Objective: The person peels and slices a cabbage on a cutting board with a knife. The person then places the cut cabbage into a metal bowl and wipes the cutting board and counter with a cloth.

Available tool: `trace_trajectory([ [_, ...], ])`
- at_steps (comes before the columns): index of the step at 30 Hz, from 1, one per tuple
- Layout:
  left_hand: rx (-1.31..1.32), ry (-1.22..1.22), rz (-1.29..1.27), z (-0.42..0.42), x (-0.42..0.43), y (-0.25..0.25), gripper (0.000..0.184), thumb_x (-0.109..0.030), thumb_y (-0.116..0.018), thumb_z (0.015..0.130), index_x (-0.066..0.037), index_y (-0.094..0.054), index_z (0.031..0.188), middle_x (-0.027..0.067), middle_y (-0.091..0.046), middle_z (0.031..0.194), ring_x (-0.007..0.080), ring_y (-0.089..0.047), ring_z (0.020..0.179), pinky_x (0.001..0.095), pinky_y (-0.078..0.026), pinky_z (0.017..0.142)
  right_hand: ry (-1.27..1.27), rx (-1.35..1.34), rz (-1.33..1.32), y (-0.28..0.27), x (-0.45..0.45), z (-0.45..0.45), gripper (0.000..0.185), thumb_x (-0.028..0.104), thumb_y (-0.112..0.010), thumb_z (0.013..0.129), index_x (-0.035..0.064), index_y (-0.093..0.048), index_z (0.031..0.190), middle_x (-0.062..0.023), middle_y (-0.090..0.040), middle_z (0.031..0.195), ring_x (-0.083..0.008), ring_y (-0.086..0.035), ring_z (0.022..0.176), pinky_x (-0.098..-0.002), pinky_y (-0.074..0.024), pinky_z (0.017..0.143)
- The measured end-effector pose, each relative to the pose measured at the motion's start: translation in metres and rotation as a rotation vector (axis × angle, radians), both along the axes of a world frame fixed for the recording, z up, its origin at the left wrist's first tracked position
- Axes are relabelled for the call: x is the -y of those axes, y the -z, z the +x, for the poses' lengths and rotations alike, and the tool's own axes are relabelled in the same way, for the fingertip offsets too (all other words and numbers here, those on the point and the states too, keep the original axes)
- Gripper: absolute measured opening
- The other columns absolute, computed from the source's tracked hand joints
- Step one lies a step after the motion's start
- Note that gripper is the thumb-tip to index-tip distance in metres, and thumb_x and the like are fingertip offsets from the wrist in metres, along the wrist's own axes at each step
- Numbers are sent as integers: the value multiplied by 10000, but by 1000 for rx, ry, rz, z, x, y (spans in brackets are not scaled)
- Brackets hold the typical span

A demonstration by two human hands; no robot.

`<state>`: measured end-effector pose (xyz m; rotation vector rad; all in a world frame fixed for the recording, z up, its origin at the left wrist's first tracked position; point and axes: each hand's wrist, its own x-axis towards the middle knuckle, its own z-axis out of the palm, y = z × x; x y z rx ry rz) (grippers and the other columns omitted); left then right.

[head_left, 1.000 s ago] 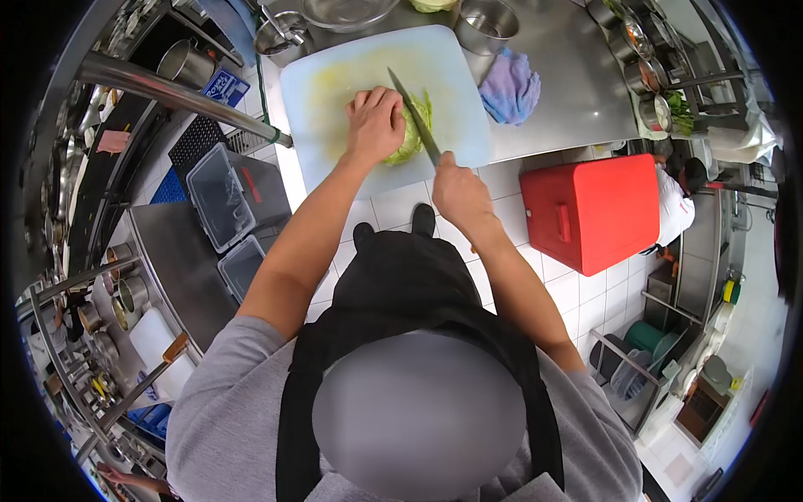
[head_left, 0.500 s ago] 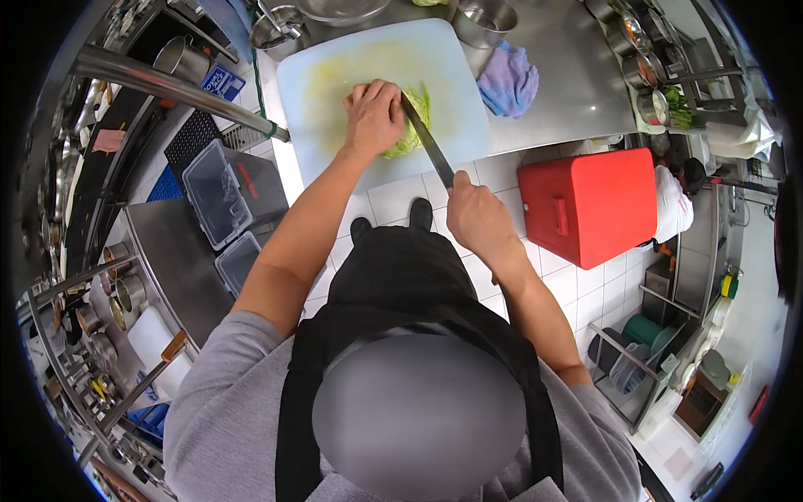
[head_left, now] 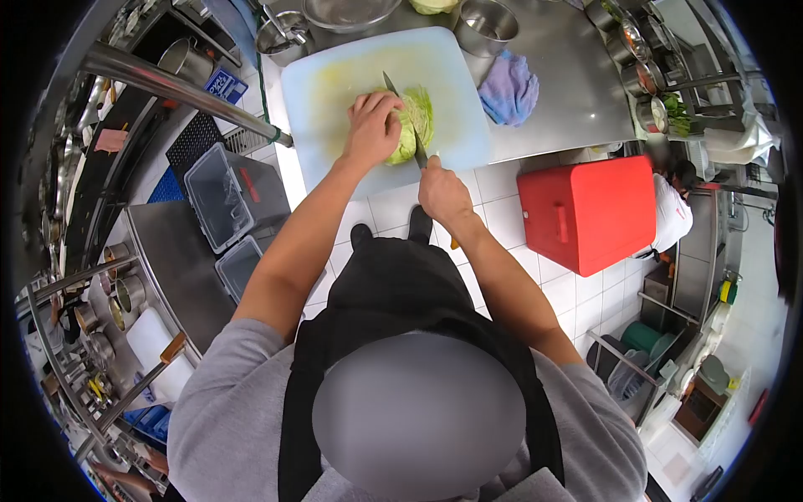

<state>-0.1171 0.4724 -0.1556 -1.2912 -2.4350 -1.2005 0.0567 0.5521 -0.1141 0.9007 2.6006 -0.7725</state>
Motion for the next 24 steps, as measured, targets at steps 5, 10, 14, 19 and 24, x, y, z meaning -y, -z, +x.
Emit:
trace_trajectory([
  [5, 57, 108, 38, -5, 11, 1, 151, -103, -655, 881, -125, -629, 1029, 45, -615, 1151, 321, -510, 1119, 476, -384, 988, -14, 41, 69, -56, 0, 11, 214, 95, -480, 960, -39, -499, 1125, -332, -711, 914, -501, -721, 875, -561, -579, 810],
  [10, -30, 96, 36, -4, 8, 2, 167, -73, -654, 878, -101, -634, 1042, 62, -613, 1149, 325, -522, 1100, 458, -399, 958, -25, 80, 107, -106, 21, 43, 206, 95, -480, 958, -49, -503, 1104, -326, -705, 846, -503, -719, 815, -570, -579, 768],
  [14, -39, 92, 39, -3, 7, 2, 162, -72, -659, 876, -103, -633, 1033, 60, -613, 1143, 327, -523, 1105, 461, -402, 948, -69, 63, 131, -102, 29, 58, 194, 85, -475, 957, -63, -508, 1077, -320, -696, 794, -497, -715, 754, -563, -589, 706],
  [19, -4, 86, 21, -3, 6, 2, 169, -72, -657, 866, -112, -627, 1028, 57, -614, 1143, 327, -522, 1111, 469, -400, 957, -98, 17, 137, -94, 25, 56, 183, 79, -481, 957, -61, -514, 1072, -316, -695, 799, -488, -718, 756, -552, -597, 702],
  [24, 5, 95, 22, -5, 9, 7, 177, -75, -652, 858, -122, -625, 1027, 57, -615, 1150, 326, -522, 1109, 477, -397, 959, -78, 39, 94, -61, 20, 27, 154, 75, -486, 957, -45, -515, 1049, -321, -703, 843, -483, -725, 789, -546, -601, 730],
])
